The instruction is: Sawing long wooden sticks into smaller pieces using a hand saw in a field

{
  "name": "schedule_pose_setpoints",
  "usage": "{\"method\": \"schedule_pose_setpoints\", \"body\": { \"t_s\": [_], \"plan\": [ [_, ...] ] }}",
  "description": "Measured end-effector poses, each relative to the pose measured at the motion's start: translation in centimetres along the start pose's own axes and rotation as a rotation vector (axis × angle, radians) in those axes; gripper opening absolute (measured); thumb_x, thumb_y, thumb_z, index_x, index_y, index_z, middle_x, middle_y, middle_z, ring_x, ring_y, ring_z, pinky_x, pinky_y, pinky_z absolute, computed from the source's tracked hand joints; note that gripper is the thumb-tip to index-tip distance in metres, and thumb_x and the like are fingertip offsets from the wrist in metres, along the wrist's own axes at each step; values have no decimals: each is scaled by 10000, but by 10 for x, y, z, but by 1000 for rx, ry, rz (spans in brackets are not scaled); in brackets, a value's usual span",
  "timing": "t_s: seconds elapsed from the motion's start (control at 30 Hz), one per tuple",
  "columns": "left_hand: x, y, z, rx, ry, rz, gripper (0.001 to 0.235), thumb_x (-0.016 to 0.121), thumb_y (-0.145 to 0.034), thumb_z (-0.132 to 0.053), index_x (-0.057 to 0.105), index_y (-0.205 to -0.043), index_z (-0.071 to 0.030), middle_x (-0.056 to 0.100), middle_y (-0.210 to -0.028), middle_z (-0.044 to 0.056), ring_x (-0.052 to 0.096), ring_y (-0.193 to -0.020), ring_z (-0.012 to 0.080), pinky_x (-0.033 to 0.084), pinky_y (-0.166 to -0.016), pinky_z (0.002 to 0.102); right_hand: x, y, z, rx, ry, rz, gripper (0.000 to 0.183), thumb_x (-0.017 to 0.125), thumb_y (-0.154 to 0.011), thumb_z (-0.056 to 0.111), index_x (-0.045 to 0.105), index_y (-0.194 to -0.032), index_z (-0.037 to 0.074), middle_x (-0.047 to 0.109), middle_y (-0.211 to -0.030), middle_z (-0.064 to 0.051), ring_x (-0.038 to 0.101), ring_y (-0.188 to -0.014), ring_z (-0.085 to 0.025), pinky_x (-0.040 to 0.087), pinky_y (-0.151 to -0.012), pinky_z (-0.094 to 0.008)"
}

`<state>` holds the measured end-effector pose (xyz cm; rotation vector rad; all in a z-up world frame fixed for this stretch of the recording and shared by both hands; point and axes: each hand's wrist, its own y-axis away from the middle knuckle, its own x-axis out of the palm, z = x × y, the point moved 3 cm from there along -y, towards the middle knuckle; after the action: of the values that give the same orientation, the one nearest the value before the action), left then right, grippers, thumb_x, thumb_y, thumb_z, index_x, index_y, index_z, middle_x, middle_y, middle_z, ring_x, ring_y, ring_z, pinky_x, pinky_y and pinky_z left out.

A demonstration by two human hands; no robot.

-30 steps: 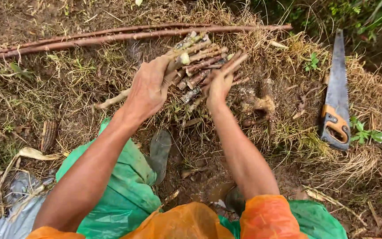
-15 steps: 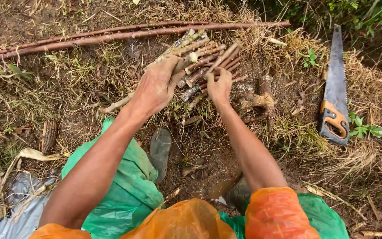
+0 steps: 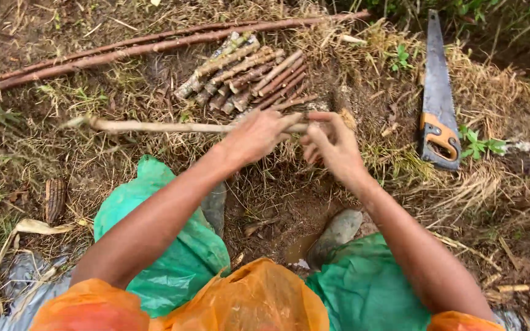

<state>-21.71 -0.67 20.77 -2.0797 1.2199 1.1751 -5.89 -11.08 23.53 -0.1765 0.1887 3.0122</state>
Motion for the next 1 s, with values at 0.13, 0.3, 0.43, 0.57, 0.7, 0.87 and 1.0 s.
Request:
{"method": "schedule_pose_setpoints", "body": {
  "t_s": [0.13,0.3,0.43,0.57,0.7,0.87,1.0],
  "plan": [
    [-2,-17,-36,74,27,12,463,525,-1093,-190,459,-1549,-146,688,-976,165,641,-738,226,552,-692,351,-43,-6,-27,-36,50,-105,218,553,-1075,145,558,-1164,-54,670,-839,-171,681,-605,-190,592,-470,-287],
    [2,-34,-3,-80,173,71,540,610,-1028,-490,525,-1401,-109,682,-956,110,675,-904,259,554,-798,423,-123,-17,-41,-29,-99,-429,164,520,-1113,201,588,-1147,55,634,-821,-69,616,-593,-63,538,-426,-167],
    [-3,-43,31,-112,177,95,321,642,-1033,-322,592,-1239,-82,684,-1011,120,680,-934,290,535,-835,452,-127,-19,-39,-1,-178,-423,190,493,-1118,215,561,-1172,47,638,-843,-58,631,-613,-53,556,-455,-158],
    [-16,-54,48,-97,225,2,279,612,-1059,-268,638,-1244,-60,663,-988,107,654,-934,277,519,-873,436,-106,-45,-45,117,-348,-535,445,349,-1087,446,558,-1148,58,685,-861,-75,683,-642,-108,598,-476,-196],
    [-20,-77,85,-87,167,-199,332,570,-1093,-293,617,-1322,-57,648,-1045,142,651,-1060,314,495,-996,487,-60,-90,-98,140,132,-356,224,544,-1066,191,633,-1061,-14,722,-825,-151,772,-672,-241,672,-531,-306],
    [-2,-81,112,-74,122,-202,393,561,-1085,-317,595,-1370,-50,649,-1129,175,619,-1196,340,443,-1089,516,18,-179,-129,200,393,-367,320,738,-897,386,742,-968,75,763,-907,-195,764,-870,-303,629,-728,-419],
    [-10,-70,96,-185,245,-124,403,518,-1082,-238,541,-1409,-3,622,-1188,194,613,-1195,342,496,-1071,498,52,-220,-154,346,516,-349,323,574,-955,251,725,-1005,-30,733,-983,-304,704,-1073,-457,551,-963,-583]
  ]
}}
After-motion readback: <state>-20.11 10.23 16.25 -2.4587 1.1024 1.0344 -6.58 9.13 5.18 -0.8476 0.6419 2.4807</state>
